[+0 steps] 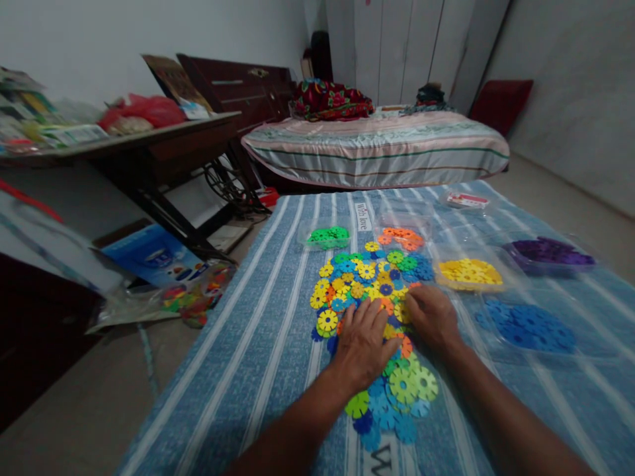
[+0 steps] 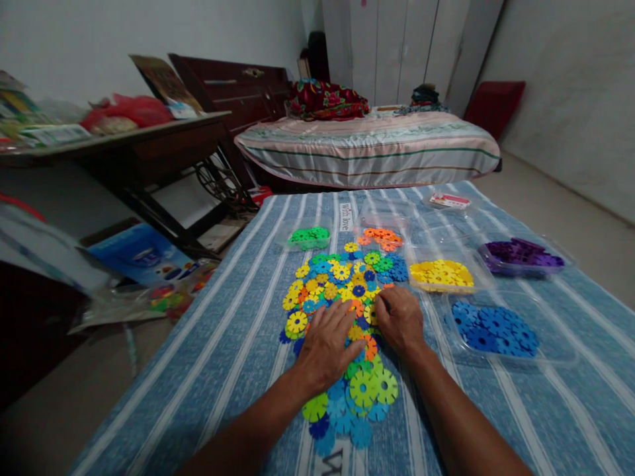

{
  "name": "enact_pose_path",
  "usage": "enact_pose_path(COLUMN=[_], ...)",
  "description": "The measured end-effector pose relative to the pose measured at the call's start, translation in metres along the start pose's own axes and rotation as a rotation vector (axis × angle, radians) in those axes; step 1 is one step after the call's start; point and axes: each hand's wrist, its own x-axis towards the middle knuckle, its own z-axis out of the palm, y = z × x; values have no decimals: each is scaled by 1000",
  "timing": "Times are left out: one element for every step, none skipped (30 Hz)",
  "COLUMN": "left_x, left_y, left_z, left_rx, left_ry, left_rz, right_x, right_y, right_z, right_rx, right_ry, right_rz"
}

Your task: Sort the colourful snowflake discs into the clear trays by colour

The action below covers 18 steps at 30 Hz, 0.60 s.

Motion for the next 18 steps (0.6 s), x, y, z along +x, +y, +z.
enact_pose_path(left_x=[-3,-4,-6,-7,-7,-7,-6,-6,-6,-6,-6,-6,-7,-7,-7,-7,-5,-4], left_y=[1,2,3,3,4,4,3,3,3,3,3,3,3,3,2,2,0,-2], left_z=[0,-1,-1,-2,-2,-2,-3,-3,-3,-3,-3,-3,-3,-3,-4,-4,-4,-5], left_rx=[-17,-32,-46,-59,-69,-78,-85,-92,-99,-105,-114,-123,-133,-141,-147,-147,-137,-117], left_ry=[-5,-7,-9,-10,-8,-5,-4,-4,-4,-3,-2,3,11,20,34,50,69,88], left_rz=[23,45,70,96,119,140,160,178,193,204,212,217,220,221,220,218,208,189], right_x=[0,0,0,-1,-1,-1,-1,-1,-1,0,0,0,0,0,0,0,0,0], right_y=[0,0,1,1,2,2,2,2,2,2,2,2,1,1,1,1,2,2], right_z=[0,0,1,1,1,1,2,2,2,1,1,1,1,1,1,1,1,1], right_rx=[7,11,12,10,6,4,4,6,10,15,18,18,15,11,8,5,3,0], right_ry=[0,1,1,1,-2,-3,-3,0,4,5,4,1,-4,-9,-13,-16,-19,-21], right_rz=[2,3,3,3,2,2,1,2,5,8,13,19,23,27,26,22,16,10])
